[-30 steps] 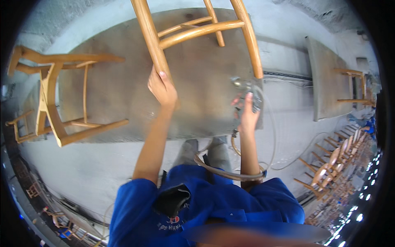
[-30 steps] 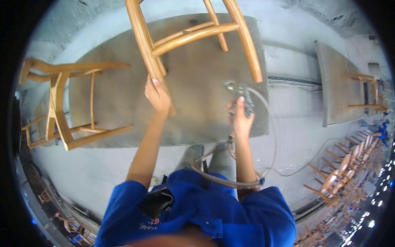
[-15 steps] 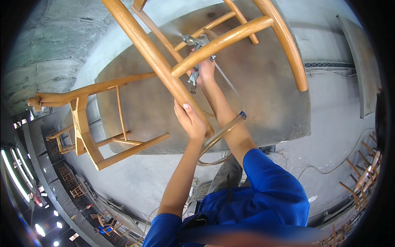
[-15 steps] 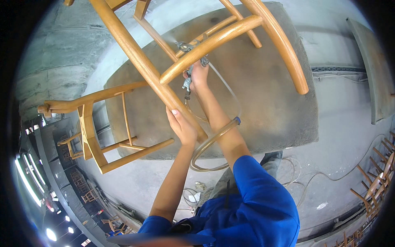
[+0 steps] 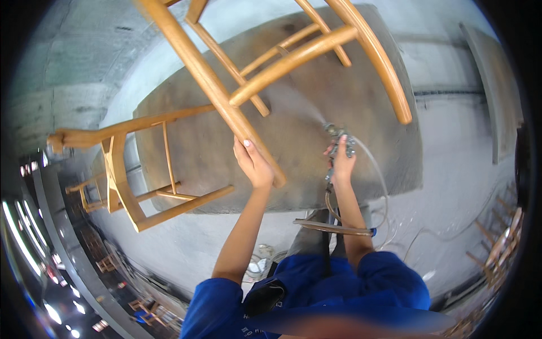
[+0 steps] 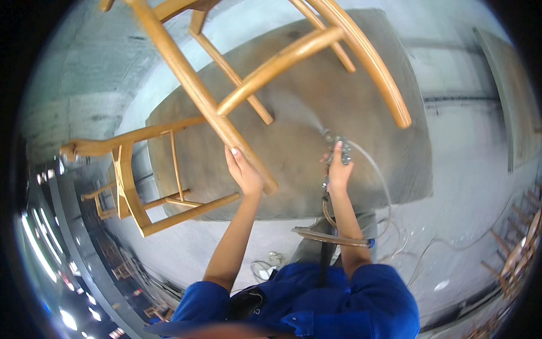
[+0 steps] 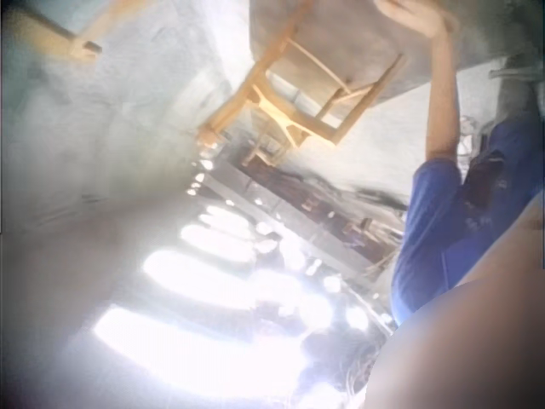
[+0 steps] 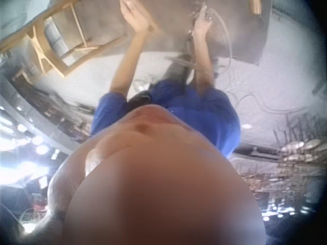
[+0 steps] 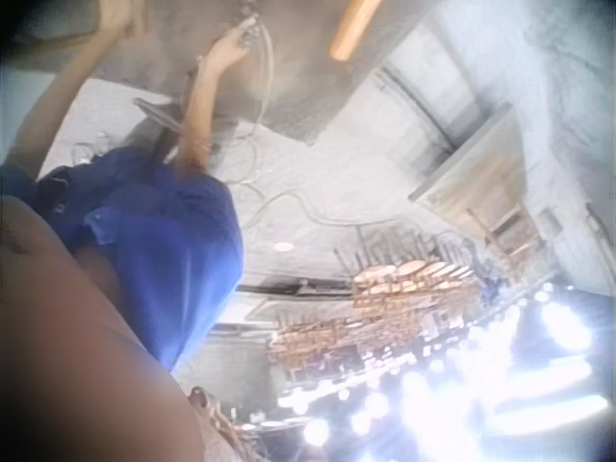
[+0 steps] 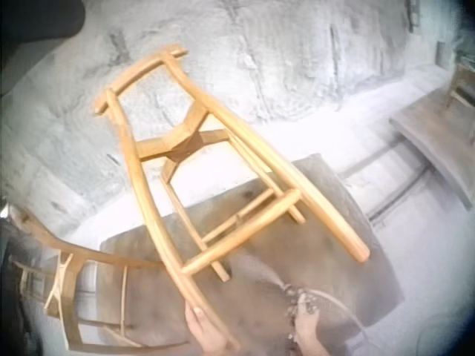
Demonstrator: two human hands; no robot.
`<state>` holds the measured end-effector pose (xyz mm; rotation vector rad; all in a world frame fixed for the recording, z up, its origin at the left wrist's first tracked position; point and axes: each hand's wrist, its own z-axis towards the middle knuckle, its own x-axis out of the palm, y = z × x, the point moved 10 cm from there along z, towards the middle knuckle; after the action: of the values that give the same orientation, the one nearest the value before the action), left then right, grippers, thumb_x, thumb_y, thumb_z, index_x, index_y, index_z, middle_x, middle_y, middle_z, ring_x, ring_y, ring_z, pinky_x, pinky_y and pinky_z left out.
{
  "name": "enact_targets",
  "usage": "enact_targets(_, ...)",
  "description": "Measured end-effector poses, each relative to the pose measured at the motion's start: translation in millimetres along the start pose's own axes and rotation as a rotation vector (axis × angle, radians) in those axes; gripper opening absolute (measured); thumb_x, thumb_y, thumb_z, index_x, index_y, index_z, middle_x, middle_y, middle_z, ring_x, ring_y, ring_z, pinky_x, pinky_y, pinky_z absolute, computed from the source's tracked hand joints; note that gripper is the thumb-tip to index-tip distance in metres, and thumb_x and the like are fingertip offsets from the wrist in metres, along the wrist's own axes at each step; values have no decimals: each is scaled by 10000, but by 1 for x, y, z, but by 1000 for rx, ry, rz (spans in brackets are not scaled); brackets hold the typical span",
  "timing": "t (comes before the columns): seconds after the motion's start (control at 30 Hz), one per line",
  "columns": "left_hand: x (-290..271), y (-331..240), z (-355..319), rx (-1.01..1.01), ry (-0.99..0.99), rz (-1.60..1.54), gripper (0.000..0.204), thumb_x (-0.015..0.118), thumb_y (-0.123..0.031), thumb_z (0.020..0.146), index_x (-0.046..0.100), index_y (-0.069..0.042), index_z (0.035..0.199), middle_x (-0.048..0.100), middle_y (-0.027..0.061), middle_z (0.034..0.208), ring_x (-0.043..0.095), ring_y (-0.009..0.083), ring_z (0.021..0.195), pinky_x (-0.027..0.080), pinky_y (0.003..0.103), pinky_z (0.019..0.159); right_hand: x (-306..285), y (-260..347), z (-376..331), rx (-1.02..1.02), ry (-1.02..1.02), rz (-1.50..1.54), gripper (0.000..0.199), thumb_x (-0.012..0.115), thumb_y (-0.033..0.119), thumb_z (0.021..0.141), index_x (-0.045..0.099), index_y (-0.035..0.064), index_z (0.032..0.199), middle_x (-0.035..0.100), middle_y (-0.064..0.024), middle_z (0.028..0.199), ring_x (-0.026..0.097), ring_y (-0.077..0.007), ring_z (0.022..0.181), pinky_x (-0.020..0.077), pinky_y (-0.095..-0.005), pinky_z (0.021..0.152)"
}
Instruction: The person uses a spray gun to apply finish to wooden chairs in a workshop. They lift and rotate each chair to coat all sides, then place it upright on the floor before moving to the next chair.
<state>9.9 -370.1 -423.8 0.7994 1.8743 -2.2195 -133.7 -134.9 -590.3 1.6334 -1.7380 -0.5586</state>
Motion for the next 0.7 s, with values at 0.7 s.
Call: enact_targets(0.7,-11,-8,-15,7,-77,77,472,396,-331,1049,495,42,1320,592,112,1065,545,184,933,441,310,839,148,131,135,-125,507,608,731,245,699,960,587,60,1053,616,-44,760,640,-177,671,301,-225,368)
